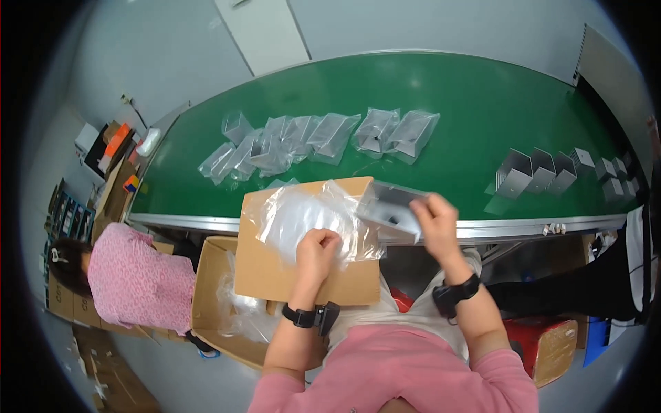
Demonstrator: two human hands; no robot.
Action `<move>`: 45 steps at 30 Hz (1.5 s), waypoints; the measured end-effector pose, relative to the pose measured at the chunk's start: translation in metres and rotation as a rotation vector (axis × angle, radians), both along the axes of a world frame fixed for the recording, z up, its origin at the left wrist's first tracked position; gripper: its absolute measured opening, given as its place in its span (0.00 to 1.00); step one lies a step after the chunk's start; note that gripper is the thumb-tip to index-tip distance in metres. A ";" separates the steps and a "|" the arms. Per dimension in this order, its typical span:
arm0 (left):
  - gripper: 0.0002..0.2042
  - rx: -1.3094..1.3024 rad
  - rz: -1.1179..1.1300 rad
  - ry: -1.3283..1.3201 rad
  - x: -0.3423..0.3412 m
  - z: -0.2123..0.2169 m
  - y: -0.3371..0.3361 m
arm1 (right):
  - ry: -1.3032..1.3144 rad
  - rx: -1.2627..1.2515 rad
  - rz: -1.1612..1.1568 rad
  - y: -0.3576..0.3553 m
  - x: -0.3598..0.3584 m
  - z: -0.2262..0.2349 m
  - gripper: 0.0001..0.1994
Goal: Packaging metal components into individual plastic bags and arranging them on a workbench.
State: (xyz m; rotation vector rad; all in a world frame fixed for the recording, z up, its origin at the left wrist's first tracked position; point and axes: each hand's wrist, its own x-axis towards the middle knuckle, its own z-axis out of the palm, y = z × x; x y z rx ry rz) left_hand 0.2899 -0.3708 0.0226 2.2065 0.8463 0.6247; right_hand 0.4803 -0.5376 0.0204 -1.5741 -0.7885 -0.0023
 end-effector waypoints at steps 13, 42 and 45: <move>0.07 -0.419 0.095 -0.053 -0.007 -0.018 -0.001 | 0.011 0.040 0.054 0.027 -0.047 -0.036 0.07; 0.11 0.618 -0.148 -0.336 -0.014 -0.032 0.015 | -0.174 -0.166 0.362 0.034 -0.051 -0.052 0.20; 0.06 0.294 -0.032 -0.174 -0.016 -0.012 -0.011 | -0.201 -0.195 0.427 0.032 -0.048 -0.046 0.25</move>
